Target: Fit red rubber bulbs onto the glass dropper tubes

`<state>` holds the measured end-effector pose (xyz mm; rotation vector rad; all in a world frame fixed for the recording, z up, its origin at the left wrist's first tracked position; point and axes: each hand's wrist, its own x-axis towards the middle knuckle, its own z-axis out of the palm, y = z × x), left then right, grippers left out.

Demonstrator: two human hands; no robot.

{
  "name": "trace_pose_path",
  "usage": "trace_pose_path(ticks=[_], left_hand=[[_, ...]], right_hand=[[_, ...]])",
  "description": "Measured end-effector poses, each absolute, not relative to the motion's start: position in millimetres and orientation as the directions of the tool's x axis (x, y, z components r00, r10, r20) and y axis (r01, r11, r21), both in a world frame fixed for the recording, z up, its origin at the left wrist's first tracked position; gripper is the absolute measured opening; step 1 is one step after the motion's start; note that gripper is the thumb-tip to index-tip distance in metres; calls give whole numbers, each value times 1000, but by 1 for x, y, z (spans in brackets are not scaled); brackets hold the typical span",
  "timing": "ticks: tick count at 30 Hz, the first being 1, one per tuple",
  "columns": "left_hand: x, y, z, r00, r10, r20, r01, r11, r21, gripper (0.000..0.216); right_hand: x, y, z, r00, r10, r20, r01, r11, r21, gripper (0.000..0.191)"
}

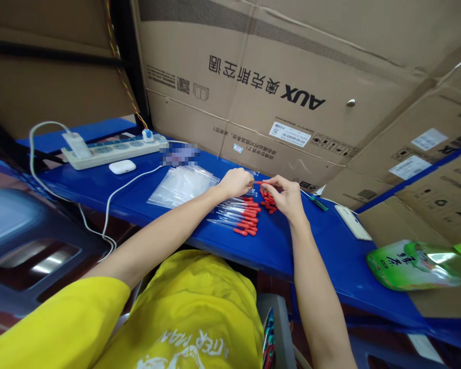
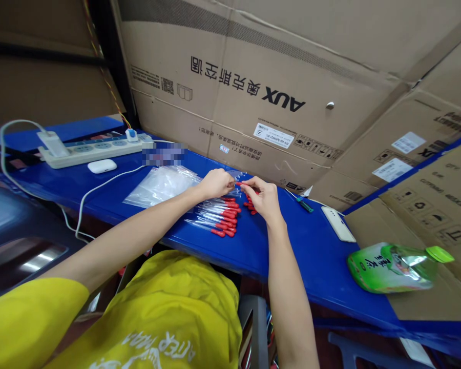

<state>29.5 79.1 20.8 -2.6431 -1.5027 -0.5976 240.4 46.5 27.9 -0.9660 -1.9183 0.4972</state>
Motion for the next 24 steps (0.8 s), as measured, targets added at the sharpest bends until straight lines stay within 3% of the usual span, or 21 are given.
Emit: trace_pose_path(ticks=[9,24], left_hand=[[30,76,23,448,827,339,839,-520,161,27],[33,77,20,441,836,327,840,-512,177,27]], right_hand=[[237,51,22,-205,860,468,301,510,-806,31],[238,51,22,-209,864,458,301,502,-810,33]])
